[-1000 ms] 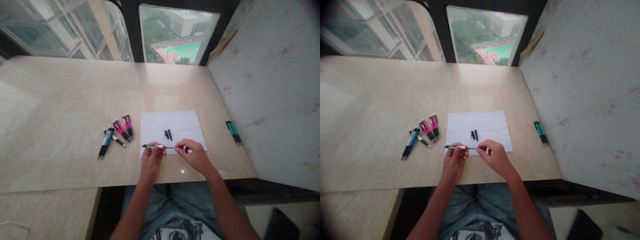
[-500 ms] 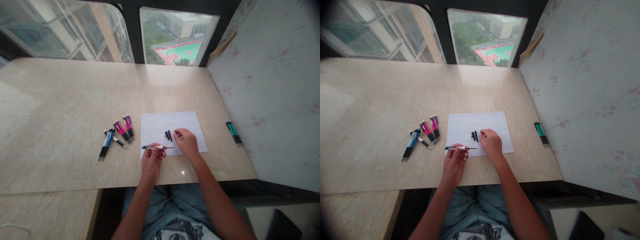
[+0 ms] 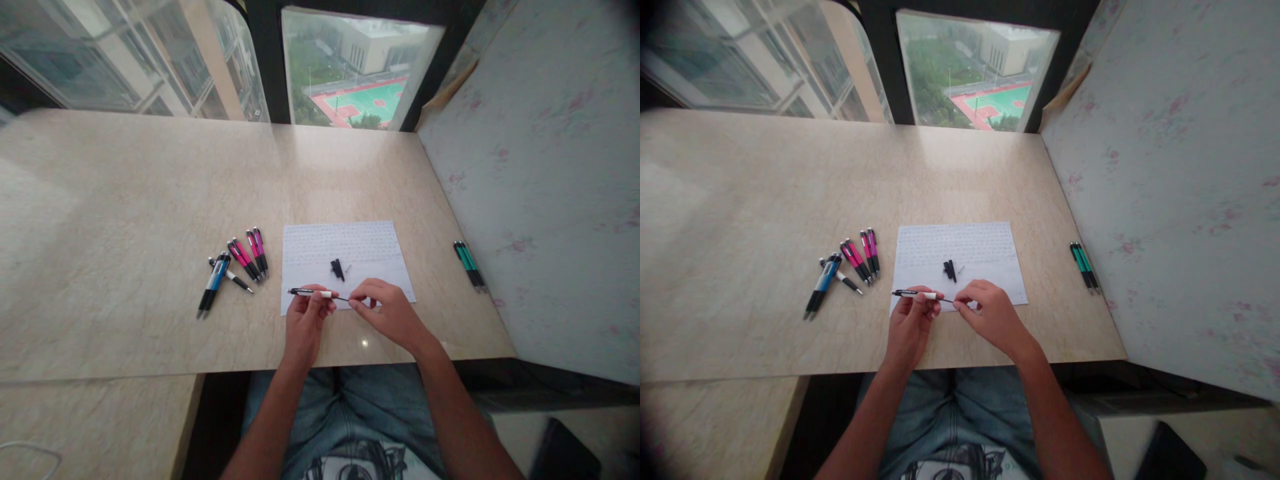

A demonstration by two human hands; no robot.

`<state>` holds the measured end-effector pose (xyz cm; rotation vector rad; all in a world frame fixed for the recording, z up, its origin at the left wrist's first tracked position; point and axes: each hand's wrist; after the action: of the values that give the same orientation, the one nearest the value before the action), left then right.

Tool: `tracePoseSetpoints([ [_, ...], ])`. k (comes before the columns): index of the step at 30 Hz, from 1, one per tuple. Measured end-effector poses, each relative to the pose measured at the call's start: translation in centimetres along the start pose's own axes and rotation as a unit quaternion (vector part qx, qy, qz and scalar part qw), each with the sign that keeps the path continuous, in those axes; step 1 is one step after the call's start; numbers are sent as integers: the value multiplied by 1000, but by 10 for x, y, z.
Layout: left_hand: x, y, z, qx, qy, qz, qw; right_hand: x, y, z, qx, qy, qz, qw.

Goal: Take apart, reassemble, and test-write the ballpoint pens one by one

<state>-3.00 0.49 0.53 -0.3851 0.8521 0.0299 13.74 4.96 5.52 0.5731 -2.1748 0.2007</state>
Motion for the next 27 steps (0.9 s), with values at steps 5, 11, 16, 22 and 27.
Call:
tracePoseSetpoints([
  [5,0,1,-1,-17,-17,11,1000,-15,-19,-15,45,-39,14,998],
  [11,-1,2,-2,-22,-35,9,999,-36,-33,-17,-63,-102,129,984],
  [16,0,1,-3,-20,-35,10,999,-38,-18,3,-109,-191,164,962],
  [22,-1,1,-1,-24,-24,8,999,-31,8,28,-144,-249,165,943],
  [27,-2,0,0,-22,-21,4,1000,-23,20,33,-172,-188,137,957],
])
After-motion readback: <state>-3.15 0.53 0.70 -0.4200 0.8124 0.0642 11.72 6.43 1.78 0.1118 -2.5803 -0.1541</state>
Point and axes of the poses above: each hand's wrist, its own y-axis towards the middle knuckle, its own z-axis out of the palm, x = y × z
